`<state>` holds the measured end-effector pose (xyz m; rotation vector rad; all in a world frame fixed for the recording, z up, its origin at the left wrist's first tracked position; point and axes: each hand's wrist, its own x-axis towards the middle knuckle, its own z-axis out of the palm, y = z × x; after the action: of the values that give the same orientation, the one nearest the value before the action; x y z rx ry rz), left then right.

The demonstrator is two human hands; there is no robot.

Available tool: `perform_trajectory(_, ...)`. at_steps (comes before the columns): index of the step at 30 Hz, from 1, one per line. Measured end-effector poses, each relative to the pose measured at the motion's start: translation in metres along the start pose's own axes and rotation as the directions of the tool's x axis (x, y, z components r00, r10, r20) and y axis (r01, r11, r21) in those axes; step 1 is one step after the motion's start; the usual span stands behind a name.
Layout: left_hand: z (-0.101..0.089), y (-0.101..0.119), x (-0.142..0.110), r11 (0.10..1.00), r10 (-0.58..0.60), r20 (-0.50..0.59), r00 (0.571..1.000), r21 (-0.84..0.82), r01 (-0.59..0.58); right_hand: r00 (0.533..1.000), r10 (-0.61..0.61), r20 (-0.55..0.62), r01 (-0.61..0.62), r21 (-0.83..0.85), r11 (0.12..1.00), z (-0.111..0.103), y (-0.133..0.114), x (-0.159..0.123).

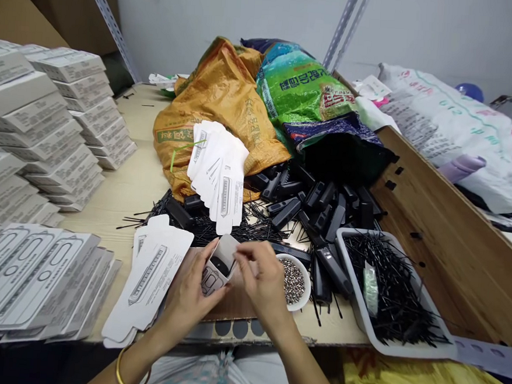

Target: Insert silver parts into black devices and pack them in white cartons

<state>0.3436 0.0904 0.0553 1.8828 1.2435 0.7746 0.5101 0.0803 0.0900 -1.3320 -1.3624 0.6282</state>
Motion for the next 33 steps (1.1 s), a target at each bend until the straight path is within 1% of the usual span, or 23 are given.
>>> perform_trajectory(1,0.000,0.000,0.000,1.000,0.009,-0.008,1.000,0.002,-0.009,0.996,-0.031,0.083,0.037,-0.069,0.997,0.001,-0.001,-0.004)
perform_trajectory(2,0.000,0.000,0.000,1.000,0.017,-0.016,1.000,-0.002,-0.017,0.989,-0.041,0.140,0.056,-0.103,0.993,0.002,0.001,-0.006)
perform_trajectory(3,0.000,0.000,-0.001,1.000,0.022,-0.026,0.999,-0.013,-0.023,0.988,-0.032,0.152,0.048,-0.102,0.994,0.004,0.004,-0.008)
perform_trajectory(4,0.000,0.001,-0.001,0.999,0.026,-0.039,0.999,-0.031,-0.027,0.992,-0.004,0.123,0.013,-0.074,0.997,0.006,0.008,-0.009)
perform_trajectory(6,0.000,0.000,-0.003,0.996,0.045,-0.044,0.998,-0.080,-0.048,0.995,0.095,0.039,-0.097,0.039,0.995,0.015,0.015,-0.011)
perform_trajectory(8,0.002,-0.001,-0.007,0.989,0.074,-0.004,0.997,-0.125,-0.074,0.981,0.194,-0.002,-0.191,0.155,0.969,0.028,0.019,-0.016)
perform_trajectory(9,0.003,-0.002,-0.010,0.987,0.083,0.022,0.996,-0.140,-0.080,0.976,0.219,-0.016,-0.212,0.188,0.959,0.036,0.020,-0.020)
perform_trajectory(10,0.003,-0.003,-0.012,0.986,0.085,0.032,0.996,-0.150,-0.079,0.976,0.214,-0.037,-0.203,0.196,0.959,0.043,0.019,-0.024)
perform_trajectory(11,0.003,-0.003,-0.015,0.985,0.075,0.025,0.997,-0.155,-0.070,0.982,0.176,-0.062,-0.162,0.183,0.970,0.050,0.017,-0.029)
perform_trajectory(13,0.002,-0.004,-0.018,0.986,0.045,-0.018,0.999,-0.158,-0.047,0.996,0.011,-0.085,-0.001,0.116,0.993,0.060,0.012,-0.040)
perform_trajectory(15,0.000,-0.004,-0.020,0.988,0.034,-0.057,0.998,-0.147,-0.042,0.985,-0.166,-0.054,0.168,0.050,0.984,0.064,0.006,-0.048)
perform_trajectory(16,0.000,-0.003,-0.021,0.990,0.030,-0.064,0.997,-0.137,-0.039,0.978,-0.205,-0.037,0.206,0.035,0.978,0.064,0.003,-0.051)
perform_trajectory(17,0.000,-0.002,-0.021,0.991,0.021,-0.064,0.998,-0.128,-0.029,0.979,-0.203,-0.033,0.204,0.033,0.978,0.063,0.002,-0.052)
perform_trajectory(20,0.005,-0.001,-0.020,0.989,-0.035,-0.057,0.998,-0.143,0.027,0.992,-0.111,-0.062,0.114,0.050,0.992,0.059,-0.001,-0.050)
perform_trajectory(21,0.006,-0.002,-0.019,0.986,-0.050,-0.043,0.998,-0.163,0.042,0.990,-0.119,-0.072,0.122,0.037,0.992,0.057,0.000,-0.049)
perform_trajectory(23,0.009,-0.004,-0.019,0.977,-0.052,-0.020,0.998,-0.207,0.047,0.973,-0.220,-0.065,0.219,-0.028,0.975,0.056,0.002,-0.048)
perform_trajectory(25,0.010,-0.006,-0.019,0.970,-0.031,-0.006,1.000,-0.243,0.028,0.942,-0.335,-0.031,0.330,-0.098,0.939,0.056,0.005,-0.049)
perform_trajectory(27,0.009,-0.007,-0.020,0.966,-0.018,-0.007,1.000,-0.258,0.016,0.925,-0.379,-0.003,0.376,-0.123,0.918,0.056,0.006,-0.052)
perform_trajectory(28,0.009,-0.008,-0.020,0.967,-0.020,-0.011,1.000,-0.254,0.016,0.931,-0.366,0.000,0.364,-0.109,0.925,0.056,0.006,-0.054)
perform_trajectory(29,0.009,-0.007,-0.021,0.970,-0.026,-0.016,1.000,-0.241,0.021,0.947,-0.321,-0.004,0.320,-0.074,0.945,0.056,0.006,-0.056)
perform_trajectory(31,0.009,-0.006,-0.021,0.979,-0.056,-0.023,0.998,-0.198,0.050,0.988,-0.150,-0.025,0.151,0.044,0.988,0.056,0.004,-0.058)
perform_trajectory(32,0.009,-0.006,-0.021,0.982,-0.071,-0.023,0.997,-0.177,0.065,0.998,-0.047,-0.030,0.050,0.109,0.993,0.055,0.003,-0.058)
perform_trajectory(33,0.010,-0.005,-0.021,0.984,-0.084,-0.019,0.996,-0.161,0.080,0.999,0.045,-0.029,-0.040,0.161,0.986,0.054,0.001,-0.057)
